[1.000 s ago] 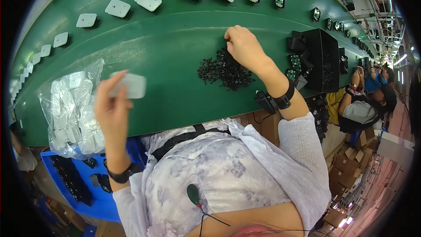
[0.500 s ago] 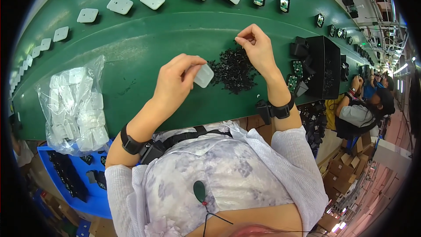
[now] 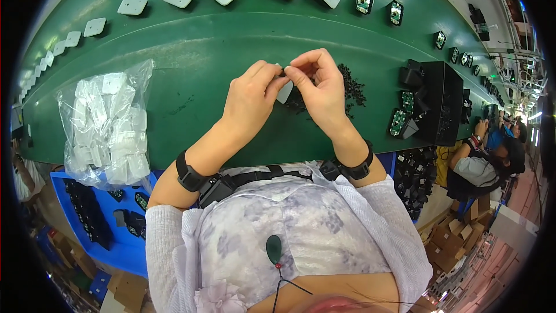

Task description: Assembling small electronic components into plastic casings on a manufacturing production line.

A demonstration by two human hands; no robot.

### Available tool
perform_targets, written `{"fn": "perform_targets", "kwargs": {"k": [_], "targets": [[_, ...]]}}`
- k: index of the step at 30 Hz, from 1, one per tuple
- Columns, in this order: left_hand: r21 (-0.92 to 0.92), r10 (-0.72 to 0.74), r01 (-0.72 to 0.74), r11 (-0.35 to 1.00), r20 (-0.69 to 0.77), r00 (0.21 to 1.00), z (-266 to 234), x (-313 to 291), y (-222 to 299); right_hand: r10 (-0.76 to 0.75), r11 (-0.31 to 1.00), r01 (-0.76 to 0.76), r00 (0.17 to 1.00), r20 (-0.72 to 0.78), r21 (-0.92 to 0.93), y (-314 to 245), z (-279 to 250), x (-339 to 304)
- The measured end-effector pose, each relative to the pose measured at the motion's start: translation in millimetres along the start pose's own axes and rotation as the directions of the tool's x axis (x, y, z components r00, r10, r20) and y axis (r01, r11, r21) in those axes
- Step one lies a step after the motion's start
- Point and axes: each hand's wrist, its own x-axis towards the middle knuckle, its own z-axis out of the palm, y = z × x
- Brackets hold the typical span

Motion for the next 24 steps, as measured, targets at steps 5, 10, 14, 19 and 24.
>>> {"fn": "perform_targets", "kwargs": {"k": [5,10,14,19,24], "targets": [[0.04,0.001,-0.002,0.999,0.024,1.0,-12,-10,-6,0.008,0.973,0.008,0.998,0.07,-0.231,-6,2,-4],[0.036,0.019,-0.021,0.999,0.036,0.999,-19,-16,-6,0.075,0.965,-0.032,0.985,0.156,-0.26,-17,0,-9],[-0.19,-0.199,0.214,0.958,0.096,0.975,-27,-19,4,0.063,0.97,-0.024,0.986,0.153,-0.24,-15,2,-11],[-0.63,-0.433,0.406,0.662,0.12,0.893,-24,-27,-7,-0.003,0.965,0.033,0.994,0.112,-0.261,-17,8,-14],[-0.623,-0.465,0.525,0.579,0.276,0.841,-31,-31,-8,-0.037,0.949,0.08,0.988,0.147,-0.304,-13,15,-14]]}}
